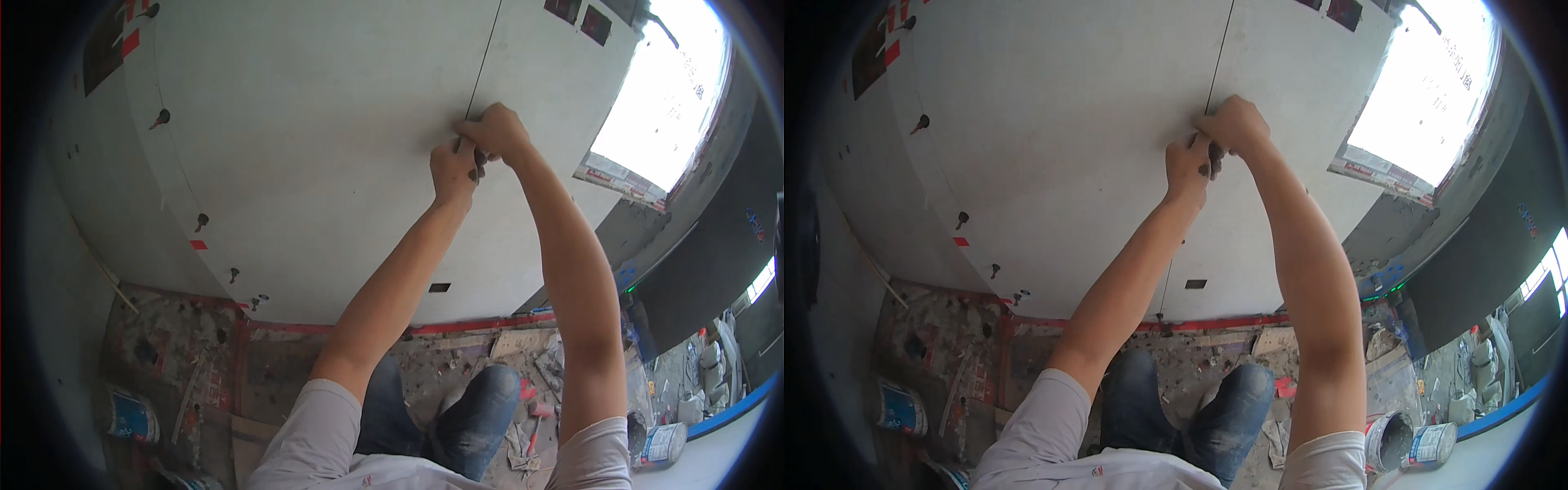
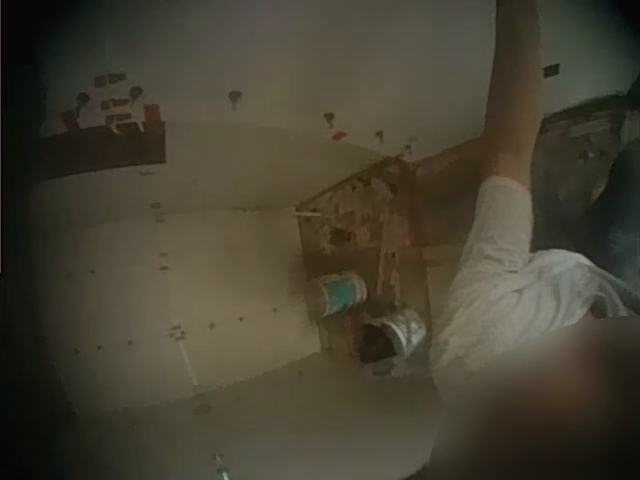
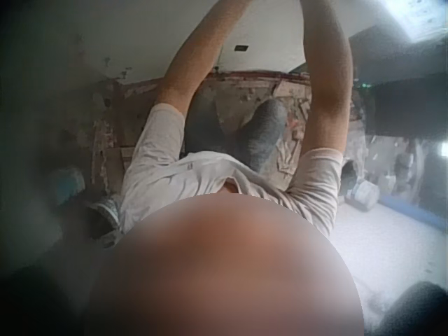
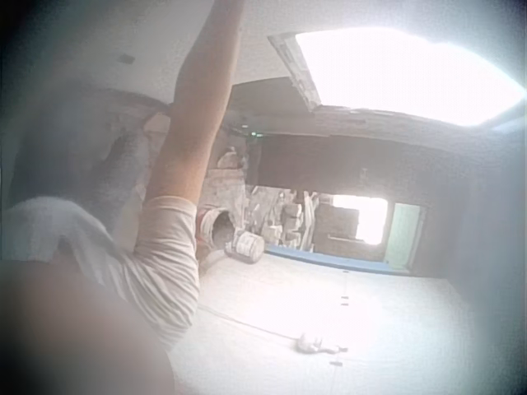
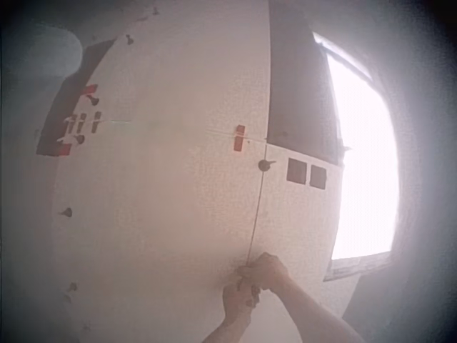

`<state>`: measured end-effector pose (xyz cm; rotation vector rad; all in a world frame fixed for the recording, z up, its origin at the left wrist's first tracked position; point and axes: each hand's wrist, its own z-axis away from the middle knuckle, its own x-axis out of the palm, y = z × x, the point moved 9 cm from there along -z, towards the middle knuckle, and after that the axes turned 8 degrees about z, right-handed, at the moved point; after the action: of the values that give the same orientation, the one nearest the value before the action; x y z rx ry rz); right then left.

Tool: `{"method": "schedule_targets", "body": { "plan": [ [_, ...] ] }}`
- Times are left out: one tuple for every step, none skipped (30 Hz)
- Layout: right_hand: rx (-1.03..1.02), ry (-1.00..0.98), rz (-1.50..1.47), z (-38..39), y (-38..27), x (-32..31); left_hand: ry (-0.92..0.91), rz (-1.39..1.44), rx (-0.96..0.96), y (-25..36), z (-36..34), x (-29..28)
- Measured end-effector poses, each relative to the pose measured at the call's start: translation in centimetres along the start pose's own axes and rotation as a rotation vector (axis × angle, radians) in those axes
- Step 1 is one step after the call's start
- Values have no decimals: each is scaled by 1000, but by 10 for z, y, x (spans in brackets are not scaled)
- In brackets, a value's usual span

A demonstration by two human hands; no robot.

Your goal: Installing leveling spacers and plumb lines for wall tiling, followed by measuring with a tape measure.

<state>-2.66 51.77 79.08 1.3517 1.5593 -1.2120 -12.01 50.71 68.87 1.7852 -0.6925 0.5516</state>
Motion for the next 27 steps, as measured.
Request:
{"method": "schedule_targets", "body": {
  "plan": [
    [6,-11,-3,-1,0,4,4,16,8,-1,0,0],
    [1,8,-78,-5,2,6,8,15,0,-3,-3,-1],
    [-3,29,-155,-6,4,9,10,21,6,-4,-6,-1],
    [2,23,-157,-5,8,17,12,26,12,-4,-8,-2],
    [33,38,-435,-3,16,27,15,24,7,-6,-10,-3],
    [66,55,-714,-2,24,34,-12,44,17,-6,-13,-2],
    [67,52,-719,-3,29,39,-40,62,30,-5,-14,-1],
    [69,-5,-850,0,27,44,-42,57,31,-4,-13,-2],
    [67,-62,-983,5,23,49,-72,65,33,-2,-11,-2],
    [62,-61,-993,13,25,47,-101,71,37,1,-7,-3],
    [25,-108,-1018,26,23,44,-111,62,48,10,-6,-10],
    [-7,-151,-1036,39,25,42,-143,-141,5,11,-3,-17],
    [-19,-134,-1039,47,33,41,-172,-343,-28,14,-5,-22],
    [-18,-2,-980,52,45,36,-188,-350,-8,26,-13,-27],
    [-1,110,-928,61,51,36,-150,-705,442,69,-6,-34],
    [-48,202,-902,63,48,32,-106,-1044,902,95,14,-25],
    [-48,203,-908,62,50,38,-109,-1049,904,96,14,-21],
    [-190,447,-640,68,46,24,-185,-1117,1046,97,22,-7],
    [-325,677,-354,81,37,14,-262,-1178,1188,95,30,7],
    [-259,705,-295,84,29,11,-251,-1192,1192,94,24,4],
    [-271,700,-303,81,20,11,-287,-1225,1226,89,21,7],
    [-269,667,-261,75,12,14,-323,-1257,1257,85,16,7],
    [-254,634,-208,70,11,16,-322,-1254,1249,81,9,8],
    [-245,614,-198,66,6,15,-311,-1257,1304,75,7,5],
    [-151,438,-406,49,12,24,-300,-1261,1355,69,4,1],
    [-37,254,-612,42,20,35,-291,-1269,1407,66,3,3],
    [-49,235,-724,40,19,34,-285,-1285,1455,67,1,5]
  ]
}}
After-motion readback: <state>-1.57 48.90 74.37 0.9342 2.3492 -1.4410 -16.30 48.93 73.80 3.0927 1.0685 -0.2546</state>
